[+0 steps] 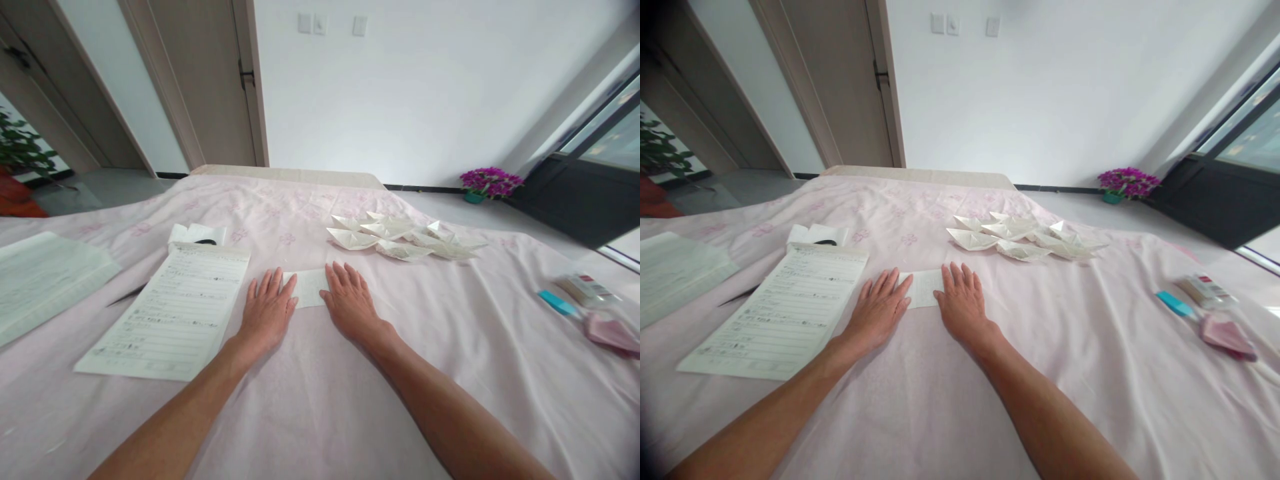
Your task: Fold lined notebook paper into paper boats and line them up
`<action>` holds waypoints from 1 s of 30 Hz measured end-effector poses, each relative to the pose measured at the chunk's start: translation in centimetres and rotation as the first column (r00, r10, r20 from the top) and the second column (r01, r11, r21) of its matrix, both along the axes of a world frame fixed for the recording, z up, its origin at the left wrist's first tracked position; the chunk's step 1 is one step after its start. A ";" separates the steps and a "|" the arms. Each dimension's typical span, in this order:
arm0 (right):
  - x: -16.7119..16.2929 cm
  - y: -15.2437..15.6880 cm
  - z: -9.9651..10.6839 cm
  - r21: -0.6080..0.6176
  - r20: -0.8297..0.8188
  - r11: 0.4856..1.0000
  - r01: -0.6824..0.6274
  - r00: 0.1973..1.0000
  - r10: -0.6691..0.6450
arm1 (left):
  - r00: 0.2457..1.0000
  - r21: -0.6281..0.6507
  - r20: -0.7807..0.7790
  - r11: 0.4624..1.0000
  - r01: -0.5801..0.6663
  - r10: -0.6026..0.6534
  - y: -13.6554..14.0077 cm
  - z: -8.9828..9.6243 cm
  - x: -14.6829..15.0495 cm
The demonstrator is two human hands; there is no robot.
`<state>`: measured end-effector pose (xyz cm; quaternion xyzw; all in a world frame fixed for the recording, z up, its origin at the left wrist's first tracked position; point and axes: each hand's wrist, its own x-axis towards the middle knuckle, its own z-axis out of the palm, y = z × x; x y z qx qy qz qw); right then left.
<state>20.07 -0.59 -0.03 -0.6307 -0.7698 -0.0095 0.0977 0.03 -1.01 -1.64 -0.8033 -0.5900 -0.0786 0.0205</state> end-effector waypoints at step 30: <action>0.5 -1.9 1.4 0.358 -0.108 0.788 -0.501 0.816 0.567 | 0.730 0.578 0.431 0.784 0.226 -0.530 -1.6 3.1 -1.9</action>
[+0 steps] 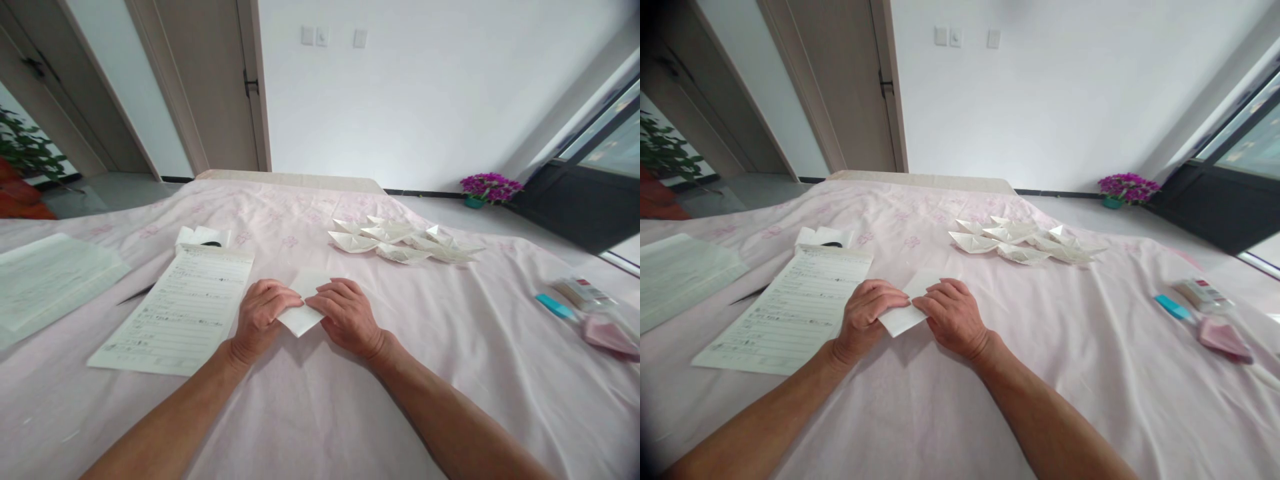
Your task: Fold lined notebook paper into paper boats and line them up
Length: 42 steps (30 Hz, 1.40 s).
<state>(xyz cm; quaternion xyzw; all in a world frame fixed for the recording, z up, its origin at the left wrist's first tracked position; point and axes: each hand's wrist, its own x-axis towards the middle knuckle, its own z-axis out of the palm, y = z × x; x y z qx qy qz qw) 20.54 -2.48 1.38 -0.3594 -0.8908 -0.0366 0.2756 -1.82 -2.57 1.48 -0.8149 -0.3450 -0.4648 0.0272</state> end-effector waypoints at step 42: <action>0.9 -3.5 1.8 -0.341 0.156 0.940 0.003 0.986 0.054 | 0.869 -0.135 -0.479 0.968 -0.214 0.126 -4.9 -2.4 -1.6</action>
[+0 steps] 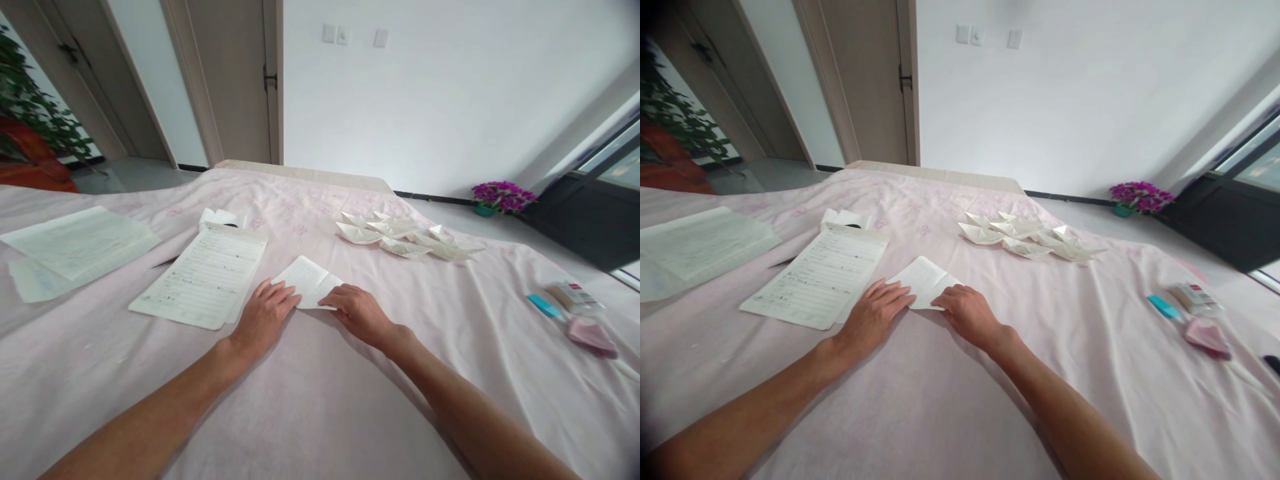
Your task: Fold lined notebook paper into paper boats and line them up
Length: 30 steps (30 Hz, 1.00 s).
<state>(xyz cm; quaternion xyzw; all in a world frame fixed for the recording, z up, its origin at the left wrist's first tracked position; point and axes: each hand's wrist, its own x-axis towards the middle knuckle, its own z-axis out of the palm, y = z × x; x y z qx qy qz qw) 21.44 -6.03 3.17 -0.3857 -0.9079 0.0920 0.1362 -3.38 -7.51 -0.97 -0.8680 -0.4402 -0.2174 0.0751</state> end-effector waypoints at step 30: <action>-2.1 2.4 -1.3 -0.236 -0.061 0.876 0.421 0.893 -0.446 | 0.984 0.006 0.114 0.991 0.134 -0.134 -1.3 0.1 0.8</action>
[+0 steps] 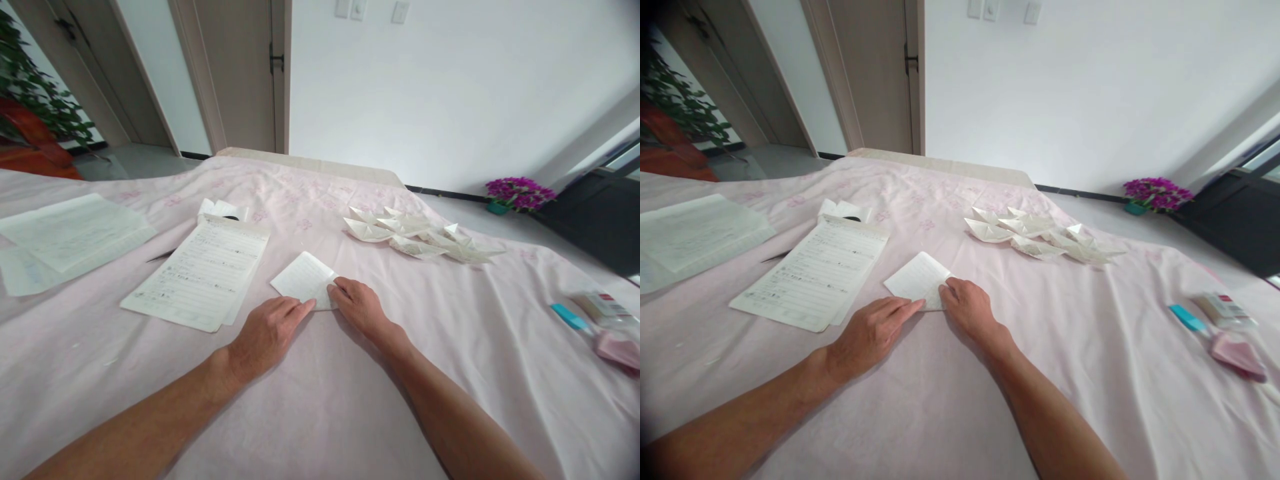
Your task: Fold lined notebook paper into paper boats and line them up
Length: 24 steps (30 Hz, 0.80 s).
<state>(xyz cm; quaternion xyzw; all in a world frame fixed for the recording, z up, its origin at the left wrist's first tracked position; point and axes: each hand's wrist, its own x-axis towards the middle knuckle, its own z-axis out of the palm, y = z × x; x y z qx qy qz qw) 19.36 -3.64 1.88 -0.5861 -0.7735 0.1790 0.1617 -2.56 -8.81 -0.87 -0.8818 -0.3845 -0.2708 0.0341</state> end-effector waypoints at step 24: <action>-0.1 0.2 -0.3 0.040 0.120 0.997 0.069 0.990 -0.073 | 0.997 0.106 -0.077 0.994 -0.007 0.015 -0.3 0.4 0.8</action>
